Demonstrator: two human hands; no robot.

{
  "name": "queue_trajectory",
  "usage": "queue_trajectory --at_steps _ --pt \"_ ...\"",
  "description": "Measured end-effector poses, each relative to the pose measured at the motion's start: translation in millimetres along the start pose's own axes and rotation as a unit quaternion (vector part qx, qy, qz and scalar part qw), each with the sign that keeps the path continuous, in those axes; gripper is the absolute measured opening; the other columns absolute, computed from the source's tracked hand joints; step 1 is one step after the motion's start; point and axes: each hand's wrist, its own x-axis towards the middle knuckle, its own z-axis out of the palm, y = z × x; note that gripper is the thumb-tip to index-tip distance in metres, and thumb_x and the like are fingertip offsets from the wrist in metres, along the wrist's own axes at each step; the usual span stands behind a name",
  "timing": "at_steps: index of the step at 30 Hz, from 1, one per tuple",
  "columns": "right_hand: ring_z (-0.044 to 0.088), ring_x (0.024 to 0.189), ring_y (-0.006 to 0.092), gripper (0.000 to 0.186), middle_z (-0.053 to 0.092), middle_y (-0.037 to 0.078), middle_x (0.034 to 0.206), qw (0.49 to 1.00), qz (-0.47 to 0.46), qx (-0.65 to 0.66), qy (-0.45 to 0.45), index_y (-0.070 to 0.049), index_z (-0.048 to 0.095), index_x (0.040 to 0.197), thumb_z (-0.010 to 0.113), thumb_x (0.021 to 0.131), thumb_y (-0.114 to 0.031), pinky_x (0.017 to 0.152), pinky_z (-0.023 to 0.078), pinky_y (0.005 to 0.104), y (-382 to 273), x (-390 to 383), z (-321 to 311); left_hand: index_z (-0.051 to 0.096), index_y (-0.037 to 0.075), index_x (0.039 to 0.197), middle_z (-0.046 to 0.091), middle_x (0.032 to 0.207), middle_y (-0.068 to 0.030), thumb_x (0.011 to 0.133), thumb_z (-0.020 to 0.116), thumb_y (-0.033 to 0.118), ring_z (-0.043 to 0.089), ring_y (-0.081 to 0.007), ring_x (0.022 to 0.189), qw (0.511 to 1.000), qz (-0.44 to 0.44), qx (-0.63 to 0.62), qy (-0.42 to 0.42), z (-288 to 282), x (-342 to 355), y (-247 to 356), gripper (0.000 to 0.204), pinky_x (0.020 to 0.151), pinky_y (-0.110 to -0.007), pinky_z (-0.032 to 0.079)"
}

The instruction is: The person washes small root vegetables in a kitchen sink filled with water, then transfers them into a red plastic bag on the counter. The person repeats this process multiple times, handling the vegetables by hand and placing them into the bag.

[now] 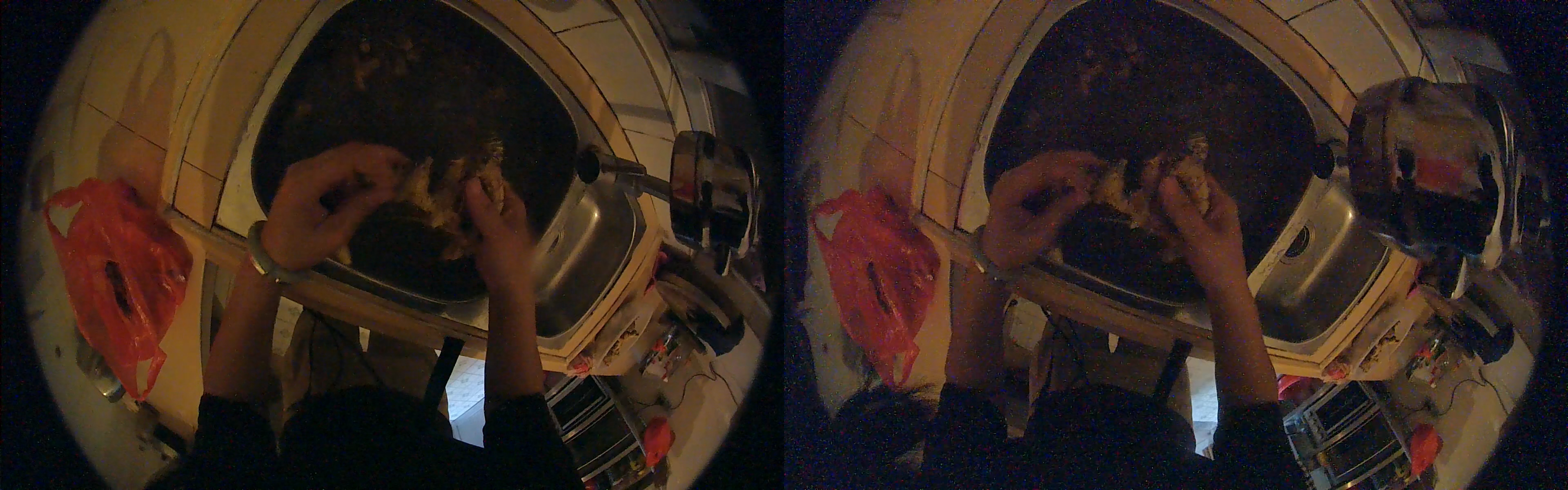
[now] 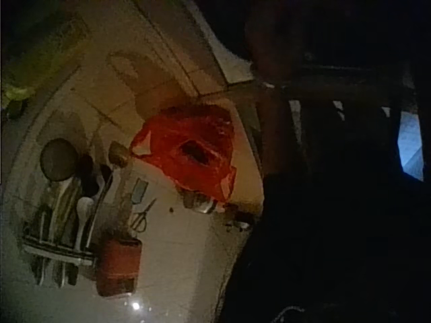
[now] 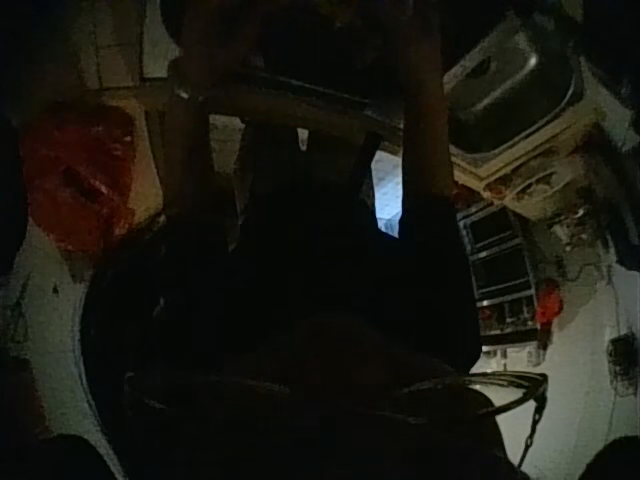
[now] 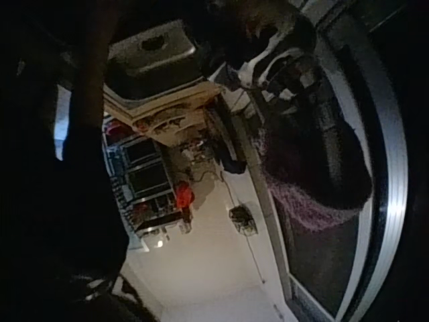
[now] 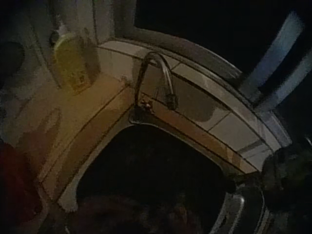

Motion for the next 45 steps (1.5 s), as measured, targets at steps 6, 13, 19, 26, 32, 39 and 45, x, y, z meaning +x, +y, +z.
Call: queue_trajectory --at_steps 6,13,19,26,32,39,45 --pt "0.057 0.074 0.0075 0.026 0.061 0.001 0.088 0.994 -0.083 -0.063 0.030 -0.004 0.057 0.105 0.062 0.086 -0.021 0.064 0.048 0.0223 18.4 0.7 6.6 0.058 0.005 0.093 0.063 0.093 -0.0051 0.070 0.073 0.001 0.060 -0.0089 0.081 0.940 -0.203 -0.249 0.113 28.7 -7.8 6.7 0.027 0.064 -0.021 0.050" --pt "0.057 0.074 0.0083 0.022 0.063 0.001 0.082 0.982 -0.063 -0.176 0.013 -0.003 0.060 0.099 0.063 0.085 -0.020 0.064 0.046 0.0240 20.7 2.1 -3.0 0.059 0.005 0.084 0.063 0.086 -0.0066 0.060 0.079 0.002 0.061 -0.0134 0.079 0.983 -0.049 -0.036 0.171 18.7 -6.9 2.2 0.031 0.066 -0.024 0.051" --pt "0.061 0.072 0.0151 0.018 0.065 0.010 0.082 0.936 -0.229 -0.265 0.032 -0.002 0.061 0.093 0.066 0.081 -0.015 0.062 0.048 0.0287 29.2 0.7 4.7 0.058 0.005 0.077 0.061 0.082 -0.0077 0.058 0.080 0.002 0.061 -0.0191 0.081 0.985 -0.011 -0.020 0.169 25.4 -8.9 3.6 0.030 0.065 -0.028 0.049" --pt "0.062 0.068 0.0203 0.018 0.064 0.013 0.080 0.908 -0.287 -0.274 0.134 0.000 0.060 0.090 0.065 0.081 -0.015 0.062 0.049 0.0329 32.4 3.7 15.3 0.053 0.006 0.084 0.059 0.085 -0.0083 0.064 0.078 0.006 0.059 -0.0173 0.080 0.973 -0.031 -0.018 0.229 45.4 -13.1 14.3 0.033 0.065 -0.029 0.048" --pt "0.058 0.071 0.0162 0.017 0.064 0.010 0.082 0.921 -0.225 -0.311 0.069 -0.001 0.060 0.093 0.059 0.086 -0.016 0.062 0.046 0.0294 35.2 8.0 5.4 0.048 0.006 0.090 0.057 0.086 -0.0070 0.070 0.076 0.009 0.056 -0.0146 0.076 0.966 -0.138 -0.030 0.219 35.1 -14.6 16.7 0.035 0.067 -0.028 0.047" --pt "0.063 0.073 0.0350 0.032 0.064 0.019 0.084 0.746 -0.179 -0.642 -0.002 -0.006 0.056 0.110 0.051 0.087 -0.027 0.062 0.050 0.0439 61.4 55.3 -18.5 0.047 0.005 0.093 0.056 0.085 -0.0066 0.071 0.075 0.012 0.056 -0.0140 0.077 0.966 -0.046 -0.035 0.251 24.0 -13.1 12.9 0.036 0.066 -0.028 0.047" --pt "0.062 0.077 0.0370 0.036 0.062 0.022 0.091 0.737 -0.086 -0.669 0.044 -0.004 0.052 0.111 0.053 0.085 -0.028 0.065 0.051 0.0443 79.4 77.7 -0.3 0.054 0.006 0.098 0.061 0.098 -0.0163 0.075 0.069 0.030 0.061 -0.0241 0.092 0.949 -0.280 0.095 0.114 38.4 7.8 -53.0 0.037 0.076 -0.033 0.049"
